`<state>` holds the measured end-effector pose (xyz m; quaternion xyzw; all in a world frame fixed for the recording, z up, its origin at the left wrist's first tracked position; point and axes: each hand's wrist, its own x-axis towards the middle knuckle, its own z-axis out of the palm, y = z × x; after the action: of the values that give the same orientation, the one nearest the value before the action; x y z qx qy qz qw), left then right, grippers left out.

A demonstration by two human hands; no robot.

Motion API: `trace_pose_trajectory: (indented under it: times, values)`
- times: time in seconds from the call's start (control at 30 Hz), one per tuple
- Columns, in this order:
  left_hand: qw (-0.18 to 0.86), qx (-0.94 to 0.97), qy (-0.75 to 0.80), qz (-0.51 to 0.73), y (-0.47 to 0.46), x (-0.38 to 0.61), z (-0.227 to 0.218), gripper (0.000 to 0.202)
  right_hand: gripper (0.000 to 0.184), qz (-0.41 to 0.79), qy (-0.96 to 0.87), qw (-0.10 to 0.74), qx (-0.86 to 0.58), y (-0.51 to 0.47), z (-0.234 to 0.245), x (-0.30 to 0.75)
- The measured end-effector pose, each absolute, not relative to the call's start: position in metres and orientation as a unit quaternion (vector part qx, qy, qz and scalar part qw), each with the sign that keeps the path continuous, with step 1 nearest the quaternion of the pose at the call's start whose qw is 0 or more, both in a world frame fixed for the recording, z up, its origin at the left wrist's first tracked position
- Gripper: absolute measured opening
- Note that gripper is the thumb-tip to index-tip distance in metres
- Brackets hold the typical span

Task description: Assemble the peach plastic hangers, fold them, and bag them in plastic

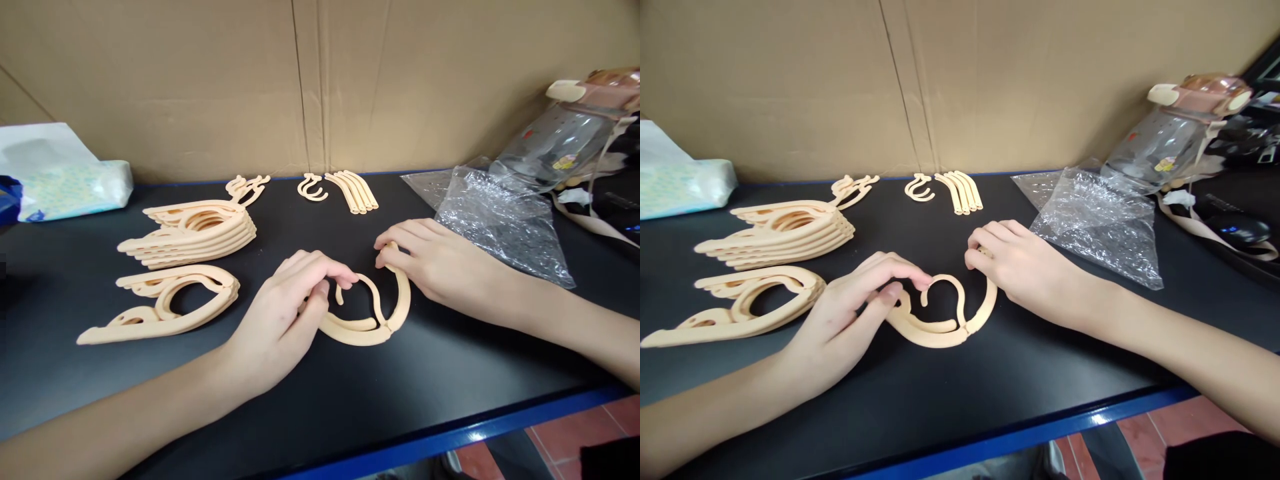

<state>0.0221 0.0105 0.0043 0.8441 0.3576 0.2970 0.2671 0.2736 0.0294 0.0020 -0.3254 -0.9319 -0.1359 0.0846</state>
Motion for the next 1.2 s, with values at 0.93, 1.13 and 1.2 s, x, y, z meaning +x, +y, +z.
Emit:
trace_pose_trajectory:
  times: [0.93, 1.13, 1.2]
  values:
    - [0.152, 0.931, 0.31, 0.116, 0.014, 0.014, -0.007, 0.045, 0.019, 0.013, -0.927, 0.209, -0.31, 0.02, 0.008, 0.261]
    - [0.123, 0.918, 0.352, 0.136, 0.015, 0.014, -0.012, 0.066, 0.041, 0.005, -0.946, 0.143, -0.289, 0.015, 0.006, 0.256]
    - [0.133, 0.912, 0.364, 0.138, 0.015, 0.014, -0.011, 0.068, 0.048, 0.024, -0.949, 0.129, -0.286, 0.013, 0.004, 0.255]
